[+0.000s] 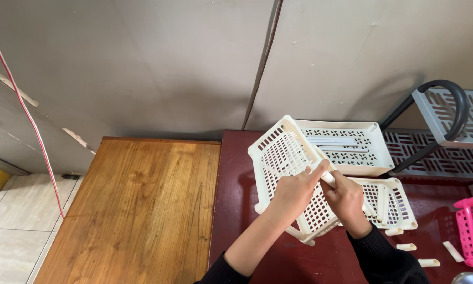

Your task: The person assembles a white plastic crate by inserting cylindrical connectors into the corners of the crate panels. They repeatedly attach and detach the connectors to fit the panels together, then lay the assembled crate flat on the table.

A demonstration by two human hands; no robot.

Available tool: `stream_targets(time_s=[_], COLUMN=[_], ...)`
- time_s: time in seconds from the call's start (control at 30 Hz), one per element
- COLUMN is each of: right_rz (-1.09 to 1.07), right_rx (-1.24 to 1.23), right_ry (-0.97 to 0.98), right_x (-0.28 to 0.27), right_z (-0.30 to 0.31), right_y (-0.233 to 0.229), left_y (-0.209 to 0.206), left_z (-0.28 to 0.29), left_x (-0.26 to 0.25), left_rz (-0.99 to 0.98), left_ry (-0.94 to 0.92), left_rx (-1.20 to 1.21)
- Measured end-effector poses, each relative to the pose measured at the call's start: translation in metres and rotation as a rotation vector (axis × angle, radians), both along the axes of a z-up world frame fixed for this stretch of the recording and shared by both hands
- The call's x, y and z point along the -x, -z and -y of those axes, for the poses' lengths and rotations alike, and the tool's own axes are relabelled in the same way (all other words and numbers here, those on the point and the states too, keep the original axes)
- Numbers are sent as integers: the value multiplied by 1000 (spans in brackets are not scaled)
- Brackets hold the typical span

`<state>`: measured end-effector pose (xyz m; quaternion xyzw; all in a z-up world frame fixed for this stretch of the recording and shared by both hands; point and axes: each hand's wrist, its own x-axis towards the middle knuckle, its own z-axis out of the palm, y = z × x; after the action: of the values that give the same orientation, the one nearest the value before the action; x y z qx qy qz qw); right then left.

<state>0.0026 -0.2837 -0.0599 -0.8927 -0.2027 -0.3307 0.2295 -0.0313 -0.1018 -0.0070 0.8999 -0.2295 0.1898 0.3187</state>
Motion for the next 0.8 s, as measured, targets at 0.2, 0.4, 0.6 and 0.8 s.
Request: stream_targets(time_s=[0.2, 0.4, 0.6, 0.8], right_rz=[158, -371, -1006, -516], right_rx=[90, -189, -271, -150], right_ry=[33, -237, -505, -359], right_x=[2, 3, -13, 5], right_z=[-2, 30, 63, 54], right_y=[-5, 3, 4, 16], left_y=[-8, -7, 1, 8], left_z=[7, 2, 4, 8], left_x=[12, 25, 32, 32], left_rz=[-74, 172, 469, 369], left_ry=[-6, -27, -12, 16], left_rx=[112, -20, -52, -48])
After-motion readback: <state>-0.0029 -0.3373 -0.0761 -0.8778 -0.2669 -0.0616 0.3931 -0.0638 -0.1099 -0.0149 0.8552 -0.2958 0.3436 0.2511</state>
